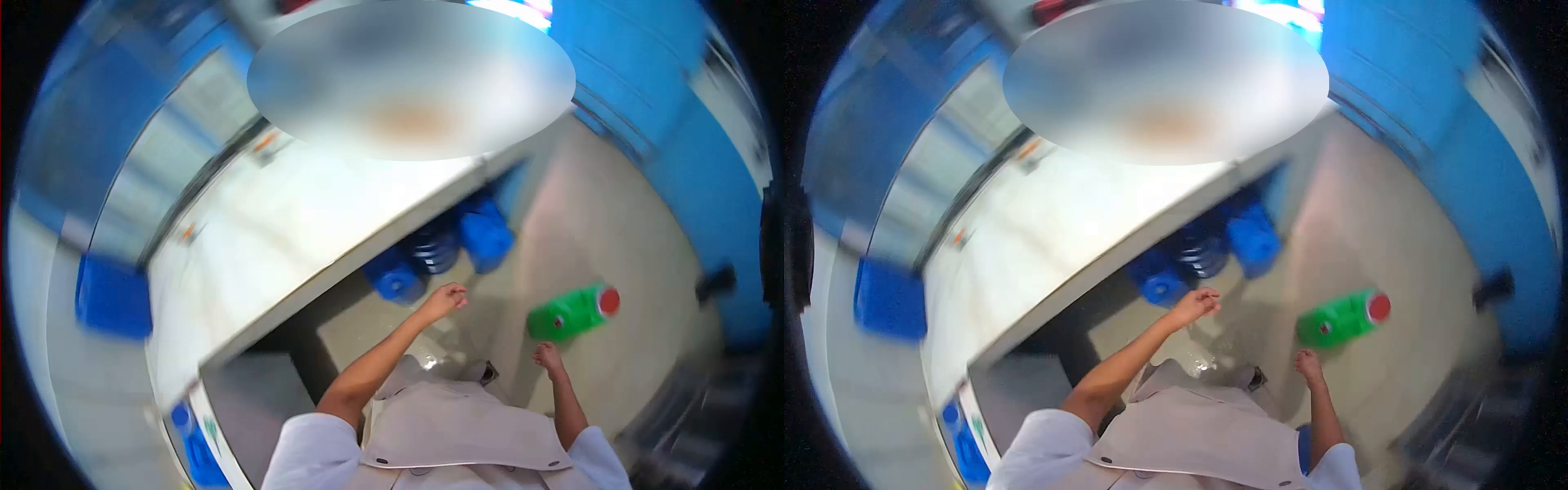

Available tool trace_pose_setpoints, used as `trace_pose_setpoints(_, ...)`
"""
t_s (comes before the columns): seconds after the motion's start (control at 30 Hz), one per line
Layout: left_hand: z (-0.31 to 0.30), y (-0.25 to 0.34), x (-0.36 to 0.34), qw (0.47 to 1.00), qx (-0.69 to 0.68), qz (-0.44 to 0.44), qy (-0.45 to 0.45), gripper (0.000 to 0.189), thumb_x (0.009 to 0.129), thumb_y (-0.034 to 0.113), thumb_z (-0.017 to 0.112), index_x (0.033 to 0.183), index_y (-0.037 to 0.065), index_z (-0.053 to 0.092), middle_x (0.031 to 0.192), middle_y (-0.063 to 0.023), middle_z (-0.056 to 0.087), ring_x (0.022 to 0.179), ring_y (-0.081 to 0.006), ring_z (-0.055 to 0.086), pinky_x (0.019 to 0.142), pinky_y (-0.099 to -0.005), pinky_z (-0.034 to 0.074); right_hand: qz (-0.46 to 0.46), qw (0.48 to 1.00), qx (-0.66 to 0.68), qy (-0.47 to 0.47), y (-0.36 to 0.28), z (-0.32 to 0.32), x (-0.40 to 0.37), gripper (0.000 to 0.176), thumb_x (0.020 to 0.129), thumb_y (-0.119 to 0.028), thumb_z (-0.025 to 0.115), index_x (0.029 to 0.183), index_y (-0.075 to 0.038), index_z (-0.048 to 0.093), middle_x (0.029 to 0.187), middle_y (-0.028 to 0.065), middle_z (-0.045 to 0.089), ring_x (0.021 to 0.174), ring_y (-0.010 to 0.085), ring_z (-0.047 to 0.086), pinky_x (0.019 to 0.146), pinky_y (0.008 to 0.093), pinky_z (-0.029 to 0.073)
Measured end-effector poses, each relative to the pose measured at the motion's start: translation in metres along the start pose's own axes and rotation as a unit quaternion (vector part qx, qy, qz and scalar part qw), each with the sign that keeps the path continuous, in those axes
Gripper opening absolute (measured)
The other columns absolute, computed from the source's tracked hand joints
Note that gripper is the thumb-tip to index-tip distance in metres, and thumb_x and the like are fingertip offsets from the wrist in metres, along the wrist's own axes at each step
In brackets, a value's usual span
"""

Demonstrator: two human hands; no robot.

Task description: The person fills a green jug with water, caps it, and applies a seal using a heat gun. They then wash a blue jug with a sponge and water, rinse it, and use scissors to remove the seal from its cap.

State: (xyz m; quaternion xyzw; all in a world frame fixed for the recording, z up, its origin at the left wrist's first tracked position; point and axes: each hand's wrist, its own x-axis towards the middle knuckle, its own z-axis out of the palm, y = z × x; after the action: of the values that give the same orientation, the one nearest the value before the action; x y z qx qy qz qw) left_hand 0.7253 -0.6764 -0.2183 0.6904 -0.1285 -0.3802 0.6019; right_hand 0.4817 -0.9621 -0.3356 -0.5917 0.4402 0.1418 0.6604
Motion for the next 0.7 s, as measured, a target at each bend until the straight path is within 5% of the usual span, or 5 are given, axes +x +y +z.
trace_pose_setpoints(0.1, -0.105, 0.021, -0.148, 0.98, 0.018, -0.02, 0.199, 0.028, 0.094, 0.017, 0.046, 0.117, 0.004, 0.055, 0.096, -0.0062, 0.065, 0.091, -0.0139, 0.06, 0.079, -0.0281, 0.048, -0.046, 0.906, 0.17, -0.386, -0.025, 0.055, 0.111, 0.022, 0.09, -0.021, 0.05, 0.105, -0.005, 0.054, 0.082, 0.0043, 0.058, 0.07, 0.0129, 0.057, 0.057, 0.0251, 0.046)
trace_pose_setpoints(0.13, -0.124, 0.025, -0.212, 0.964, -0.041, 0.021, 0.263, 0.027, 0.094, 0.017, 0.045, 0.116, 0.004, 0.055, 0.098, -0.007, 0.065, 0.091, -0.0145, 0.061, 0.08, -0.028, 0.048, -0.129, 0.973, -0.077, -0.174, -0.084, 0.126, 0.029, 0.017, 0.093, -0.02, 0.049, 0.1, -0.006, 0.054, 0.073, -0.0008, 0.053, 0.059, 0.0098, 0.051, 0.051, 0.0217, 0.041)
trace_pose_setpoints(0.23, -0.143, 0.031, -0.395, 0.878, -0.153, 0.078, 0.447, 0.027, 0.094, 0.015, 0.044, 0.116, 0.004, 0.054, 0.102, -0.0085, 0.066, 0.093, -0.0153, 0.061, 0.083, -0.0276, 0.047, -0.209, 0.893, -0.23, -0.324, -0.14, 0.279, -0.047, 0.022, 0.094, -0.022, 0.05, 0.107, -0.006, 0.056, 0.086, 0.0012, 0.058, 0.069, 0.0101, 0.055, 0.059, 0.0219, 0.044)
trace_pose_setpoints(0.4, -0.1, -0.008, -0.641, 0.725, -0.127, 0.124, 0.665, 0.024, 0.092, 0.011, 0.048, 0.112, 0.0, 0.056, 0.095, -0.0104, 0.067, 0.087, -0.0137, 0.061, 0.077, -0.0258, 0.047, -0.221, 0.729, -0.354, -0.542, -0.116, 0.5, -0.256, 0.029, 0.094, -0.023, 0.051, 0.117, -0.005, 0.055, 0.099, 0.0054, 0.061, 0.085, 0.0111, 0.059, 0.074, 0.0239, 0.048)
trace_pose_setpoints(0.7, -0.06, -0.03, -0.808, 0.522, 0.102, -0.01, 0.847, 0.019, 0.087, 0.009, 0.051, 0.102, 0.001, 0.061, 0.096, -0.0154, 0.065, 0.093, -0.0271, 0.063, 0.081, -0.0336, 0.047, -0.179, 0.47, -0.41, -0.761, -0.035, 0.696, -0.547, 0.021, 0.094, -0.015, 0.046, 0.105, 0.0, 0.056, 0.097, 0.0083, 0.061, 0.082, 0.0128, 0.059, 0.073, 0.025, 0.049)
